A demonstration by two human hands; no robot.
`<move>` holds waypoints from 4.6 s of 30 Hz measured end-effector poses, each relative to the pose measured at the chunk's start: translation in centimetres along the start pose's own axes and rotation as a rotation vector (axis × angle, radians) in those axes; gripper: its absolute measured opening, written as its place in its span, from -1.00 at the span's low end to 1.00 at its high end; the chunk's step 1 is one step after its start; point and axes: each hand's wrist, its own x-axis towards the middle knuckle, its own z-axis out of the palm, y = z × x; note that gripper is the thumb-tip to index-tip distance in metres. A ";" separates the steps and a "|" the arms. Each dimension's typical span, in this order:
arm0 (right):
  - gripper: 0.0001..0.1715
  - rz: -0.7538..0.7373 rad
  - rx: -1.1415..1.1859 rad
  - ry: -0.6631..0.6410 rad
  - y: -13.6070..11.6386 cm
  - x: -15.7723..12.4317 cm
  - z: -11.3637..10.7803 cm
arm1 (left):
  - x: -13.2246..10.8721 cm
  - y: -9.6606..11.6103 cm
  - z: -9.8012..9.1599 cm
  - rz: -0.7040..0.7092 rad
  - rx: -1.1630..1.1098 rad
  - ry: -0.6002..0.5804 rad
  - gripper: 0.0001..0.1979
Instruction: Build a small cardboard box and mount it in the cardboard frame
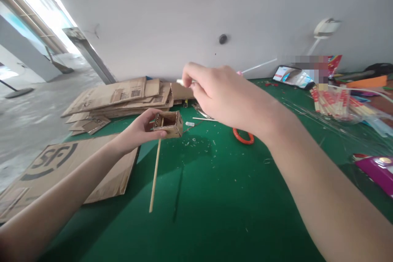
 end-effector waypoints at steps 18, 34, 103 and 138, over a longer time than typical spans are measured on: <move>-0.85 0.107 0.343 -0.204 -4.4 -0.8 10.5 | 1.4 -2.1 -0.2 0.029 -0.373 0.683 -0.43; -0.81 -0.004 0.000 -0.395 -5.3 -1.1 2.9 | 1.7 -2.3 0.4 0.192 -0.483 0.718 -0.42; -0.70 -0.244 -0.200 -0.106 -3.3 -0.2 7.6 | 0.4 -1.5 0.8 0.194 -0.287 0.153 -0.49; -0.29 -0.121 -0.088 -0.467 3.2 0.2 10.7 | 0.7 -2.1 -1.0 0.147 -0.409 0.320 -0.48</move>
